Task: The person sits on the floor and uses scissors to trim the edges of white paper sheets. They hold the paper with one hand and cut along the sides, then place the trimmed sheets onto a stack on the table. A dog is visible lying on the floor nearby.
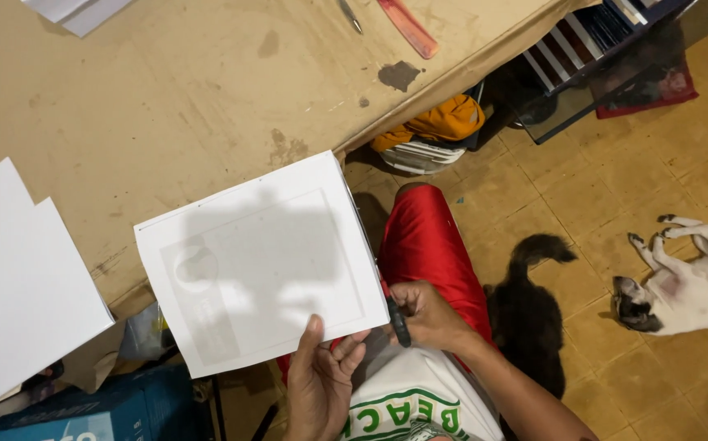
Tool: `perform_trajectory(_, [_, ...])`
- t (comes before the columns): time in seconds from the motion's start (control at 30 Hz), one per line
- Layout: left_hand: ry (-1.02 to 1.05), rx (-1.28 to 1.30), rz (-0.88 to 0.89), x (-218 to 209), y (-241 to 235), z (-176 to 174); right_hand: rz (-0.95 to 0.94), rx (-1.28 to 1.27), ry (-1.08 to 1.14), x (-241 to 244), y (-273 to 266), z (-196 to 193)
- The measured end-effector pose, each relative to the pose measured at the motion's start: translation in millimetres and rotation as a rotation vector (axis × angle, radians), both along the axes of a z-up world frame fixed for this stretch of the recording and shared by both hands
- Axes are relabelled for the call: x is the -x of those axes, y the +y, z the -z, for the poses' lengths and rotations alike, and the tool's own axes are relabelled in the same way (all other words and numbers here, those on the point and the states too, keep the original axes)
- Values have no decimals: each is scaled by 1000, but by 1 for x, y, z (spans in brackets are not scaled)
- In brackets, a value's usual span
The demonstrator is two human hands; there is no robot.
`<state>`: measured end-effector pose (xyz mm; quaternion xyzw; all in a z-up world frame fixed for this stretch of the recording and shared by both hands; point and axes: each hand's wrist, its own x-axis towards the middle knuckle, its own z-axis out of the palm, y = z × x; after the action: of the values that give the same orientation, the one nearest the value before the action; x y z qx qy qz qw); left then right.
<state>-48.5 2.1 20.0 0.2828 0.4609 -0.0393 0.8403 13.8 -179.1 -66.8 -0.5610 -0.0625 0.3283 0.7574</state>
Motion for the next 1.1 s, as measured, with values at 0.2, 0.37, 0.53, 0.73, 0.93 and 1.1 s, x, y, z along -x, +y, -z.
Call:
perform_trajectory(0.2, [47, 7, 6, -4, 0, -5, 3, -84, 14, -13, 2, 2])
perform_trajectory(0.37, [69, 1, -47, -3, 0, 2, 58, -18, 39, -9, 6, -4])
perform_trajectory(0.53, [57, 32, -91, 3, 2, 19, 61, -11, 12, -9, 5, -13])
perform_trajectory(0.73, [82, 78, -146, -1, 6, 24, 101, -47, 92, -10, 8, -17])
perform_trajectory(0.93, [101, -73, -60, -2, -1, 10, 27, 25, 69, -24, 7, -19])
perform_trajectory(1.1, [167, -61, -78, -5, 1, 5, 67, -17, 48, -27, 12, -15])
